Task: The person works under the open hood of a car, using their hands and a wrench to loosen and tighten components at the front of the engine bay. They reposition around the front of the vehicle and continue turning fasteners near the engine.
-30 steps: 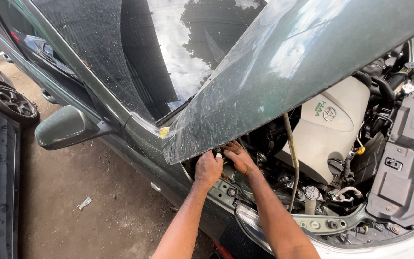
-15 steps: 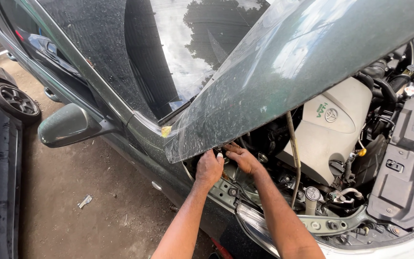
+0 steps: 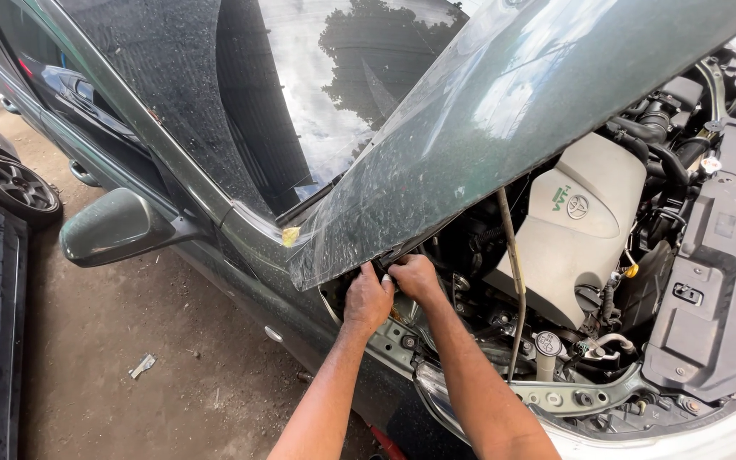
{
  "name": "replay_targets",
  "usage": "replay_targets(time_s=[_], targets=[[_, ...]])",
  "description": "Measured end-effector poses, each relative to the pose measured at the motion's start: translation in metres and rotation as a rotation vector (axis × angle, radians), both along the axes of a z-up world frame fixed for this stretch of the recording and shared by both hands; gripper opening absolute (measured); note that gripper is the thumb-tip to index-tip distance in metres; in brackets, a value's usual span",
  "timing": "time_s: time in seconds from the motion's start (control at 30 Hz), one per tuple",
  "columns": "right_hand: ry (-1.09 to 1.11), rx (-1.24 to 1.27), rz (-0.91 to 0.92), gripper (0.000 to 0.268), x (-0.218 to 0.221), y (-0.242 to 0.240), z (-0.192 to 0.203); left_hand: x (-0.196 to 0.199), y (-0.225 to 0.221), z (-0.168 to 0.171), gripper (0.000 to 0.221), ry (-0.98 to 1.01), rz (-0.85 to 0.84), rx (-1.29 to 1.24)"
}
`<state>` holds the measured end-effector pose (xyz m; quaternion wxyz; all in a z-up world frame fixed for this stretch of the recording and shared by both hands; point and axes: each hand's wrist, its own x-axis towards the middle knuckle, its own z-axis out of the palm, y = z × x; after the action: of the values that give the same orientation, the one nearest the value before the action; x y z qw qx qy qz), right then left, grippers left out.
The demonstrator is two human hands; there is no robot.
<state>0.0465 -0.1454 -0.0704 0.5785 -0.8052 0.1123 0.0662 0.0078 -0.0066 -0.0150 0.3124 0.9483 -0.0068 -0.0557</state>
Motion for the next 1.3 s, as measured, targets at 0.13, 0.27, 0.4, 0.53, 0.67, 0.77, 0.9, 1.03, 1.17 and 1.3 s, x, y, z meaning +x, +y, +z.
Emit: replay_targets(time_s=[0.13,0.27,0.4,0.53,0.67,0.77,0.9,1.03,1.17,1.3], targets=[[-0.002,0.09,-0.077,0.031,0.015,0.006,-0.047,-0.002,-0.002,0.015,0.066,0.004,0.004,-0.032],[0.158,0.415,-0.109,0.026,0.018,0.005,-0.041,-0.001,0.0,0.003,0.06,-0.015,0.007,-0.04],[0.314,0.64,-0.025,0.027,0.007,-0.007,-0.003,-0.002,0.0,0.006,0.058,-0.033,0.005,-0.083],[0.352,0.611,0.093,0.025,0.012,-0.019,-0.002,0.001,0.002,-0.004,0.052,-0.067,-0.003,-0.081],[0.287,0.453,0.132,0.018,0.028,-0.02,-0.038,-0.001,0.001,0.008,0.047,-0.058,0.005,-0.142],[0.202,0.441,0.076,0.019,0.023,-0.016,-0.044,-0.002,0.002,-0.002,0.046,-0.102,-0.014,-0.158],[-0.039,0.341,0.044,0.03,0.009,-0.005,-0.006,-0.004,0.003,0.012,0.046,-0.044,-0.044,-0.137],[-0.101,0.291,0.031,0.031,0.018,-0.009,-0.027,-0.004,0.001,0.009,0.044,-0.081,0.0,-0.139],[0.163,0.195,0.083,0.016,0.028,-0.009,-0.047,0.0,0.002,-0.004,0.037,-0.063,-0.008,-0.109],[0.307,0.584,-0.038,0.012,0.022,-0.03,-0.057,0.007,0.002,-0.028,0.04,-0.043,-0.052,-0.042]])
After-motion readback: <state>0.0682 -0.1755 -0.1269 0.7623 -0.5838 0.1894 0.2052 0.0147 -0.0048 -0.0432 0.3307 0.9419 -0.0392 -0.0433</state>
